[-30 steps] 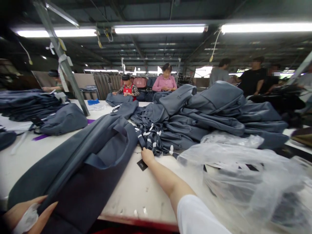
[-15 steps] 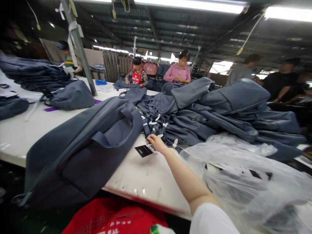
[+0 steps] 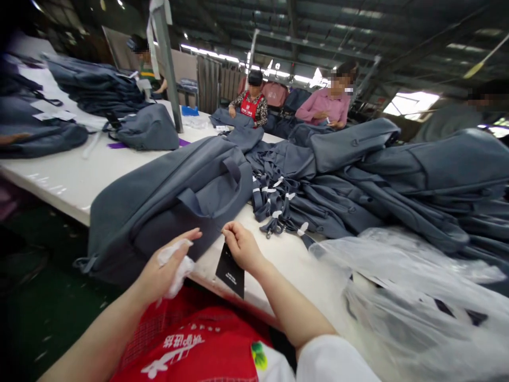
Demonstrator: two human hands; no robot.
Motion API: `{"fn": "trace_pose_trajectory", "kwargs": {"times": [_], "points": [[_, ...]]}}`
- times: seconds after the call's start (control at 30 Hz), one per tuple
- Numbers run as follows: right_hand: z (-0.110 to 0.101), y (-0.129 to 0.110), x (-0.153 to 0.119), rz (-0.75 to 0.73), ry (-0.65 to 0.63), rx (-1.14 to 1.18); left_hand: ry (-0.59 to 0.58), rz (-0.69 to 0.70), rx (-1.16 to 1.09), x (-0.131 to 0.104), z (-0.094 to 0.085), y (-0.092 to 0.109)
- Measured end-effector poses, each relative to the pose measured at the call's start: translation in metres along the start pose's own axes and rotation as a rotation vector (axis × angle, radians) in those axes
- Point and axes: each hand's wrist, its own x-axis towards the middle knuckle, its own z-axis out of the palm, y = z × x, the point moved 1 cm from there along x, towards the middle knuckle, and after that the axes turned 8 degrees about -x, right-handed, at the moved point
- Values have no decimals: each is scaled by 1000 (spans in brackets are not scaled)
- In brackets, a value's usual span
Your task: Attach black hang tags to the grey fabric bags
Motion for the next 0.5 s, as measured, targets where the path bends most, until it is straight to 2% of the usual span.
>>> {"fn": "trace_pose_trajectory", "kwargs": {"times": [0.1,0.2,0.3,0.37,0.43,0.5], "points": [[15,-10,-14,-71,-20,-19,-221,25,-9,11,27,-16],[26,-6,-20,12,19,154,-369,52,70,8,36,-25],[30,3,-21,205,68,509,-382,119,230,4,40,-23],[28,8,-21,281,85,674,-395,125,261,3,43,-22],[23,7,-22,317,92,733,-395,112,251,1,46,-25],[15,4,-27,341,94,746,-305,225,310,-2,46,-28]]}}
